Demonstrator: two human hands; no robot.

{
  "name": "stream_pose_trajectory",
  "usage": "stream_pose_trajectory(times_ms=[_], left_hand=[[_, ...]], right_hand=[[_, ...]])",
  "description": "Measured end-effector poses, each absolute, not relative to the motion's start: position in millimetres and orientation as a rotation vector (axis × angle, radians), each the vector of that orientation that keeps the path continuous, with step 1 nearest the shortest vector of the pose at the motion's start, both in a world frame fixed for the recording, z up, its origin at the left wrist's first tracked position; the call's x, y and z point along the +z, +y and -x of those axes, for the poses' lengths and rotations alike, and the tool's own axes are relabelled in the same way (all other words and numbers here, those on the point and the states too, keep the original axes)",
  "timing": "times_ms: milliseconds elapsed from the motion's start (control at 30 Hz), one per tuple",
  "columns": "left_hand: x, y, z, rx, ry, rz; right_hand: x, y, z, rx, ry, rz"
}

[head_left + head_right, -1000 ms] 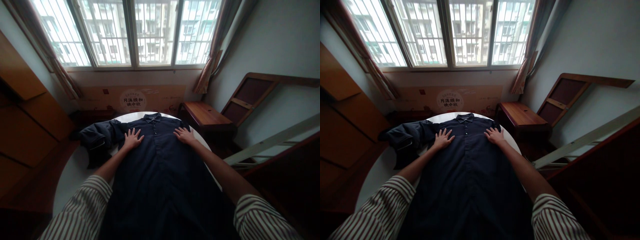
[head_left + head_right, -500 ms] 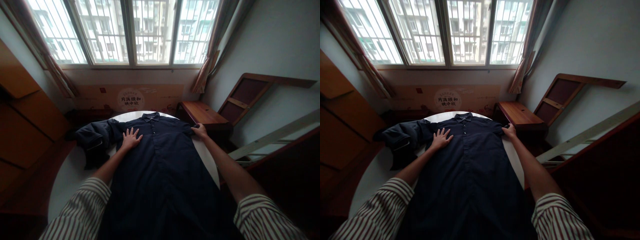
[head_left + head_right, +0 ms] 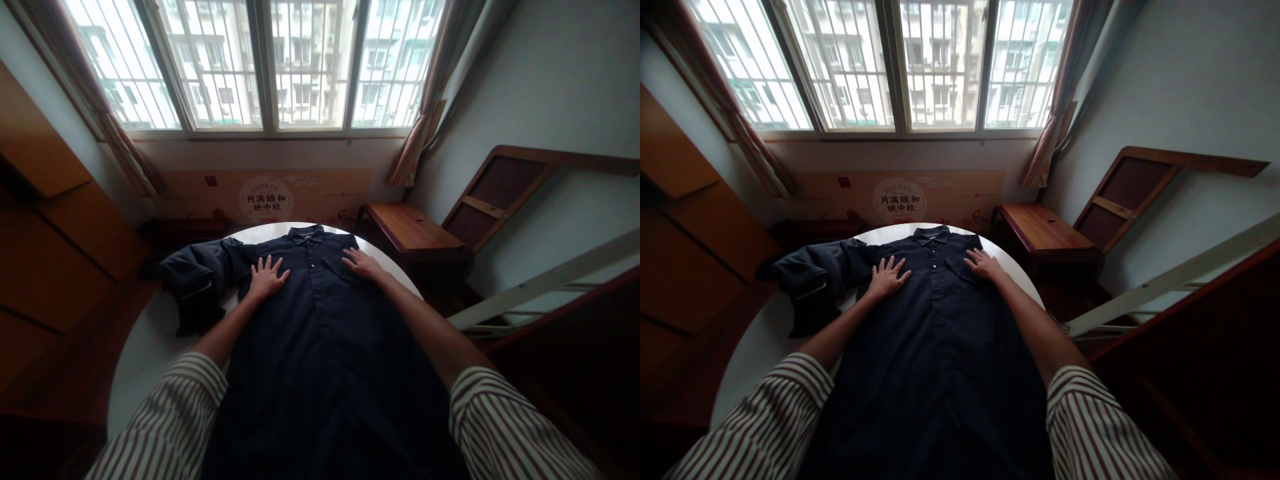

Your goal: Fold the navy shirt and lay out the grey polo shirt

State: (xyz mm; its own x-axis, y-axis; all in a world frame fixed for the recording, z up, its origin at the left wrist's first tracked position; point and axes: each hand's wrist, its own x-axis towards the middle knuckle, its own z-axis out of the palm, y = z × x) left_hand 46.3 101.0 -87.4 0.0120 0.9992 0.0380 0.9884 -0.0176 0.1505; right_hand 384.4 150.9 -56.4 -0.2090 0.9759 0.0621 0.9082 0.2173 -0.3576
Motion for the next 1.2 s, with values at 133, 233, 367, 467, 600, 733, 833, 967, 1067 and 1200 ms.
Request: stream_pose_trajectory(times_ms=[133,233,367,467,600,733,833,967,1067,1200], left_hand=[[-83,91,-50,0.363,2.22,-2.23],[-73,81,-44,0.634,2.489,-2.214],[-51,78,-25,0.735,2.796,-1.878],[-31,84,-9,0.638,2.908,-1.729],[-17,89,5,0.491,2.895,-1.734],[-14,93,1,0.539,2.619,-2.117],[-14,100,-22,0.59,2.312,-2.395],[-21,100,-67,0.486,2.037,-2.449],[-30,69,-88,0.423,1.835,-2.512],[-37,-28,-76,0.476,1.253,-2.7]], right_hand=[[-69,145,-379,0.319,-2.325,1.872],[-61,136,-375,0.266,-2.386,1.843],[-48,94,-358,0.216,-2.538,1.661],[-44,32,-343,0.211,-2.732,1.376],[-44,-62,-343,0.399,-2.852,1.074],[-54,-119,-357,0.561,-2.824,1.04],[-58,-131,-359,0.571,-2.781,1.105],[-53,-133,-359,0.617,-2.732,1.105],[-46,-145,-377,0.659,-2.686,1.035],[-47,-179,-432,0.513,-2.7,1.031]])
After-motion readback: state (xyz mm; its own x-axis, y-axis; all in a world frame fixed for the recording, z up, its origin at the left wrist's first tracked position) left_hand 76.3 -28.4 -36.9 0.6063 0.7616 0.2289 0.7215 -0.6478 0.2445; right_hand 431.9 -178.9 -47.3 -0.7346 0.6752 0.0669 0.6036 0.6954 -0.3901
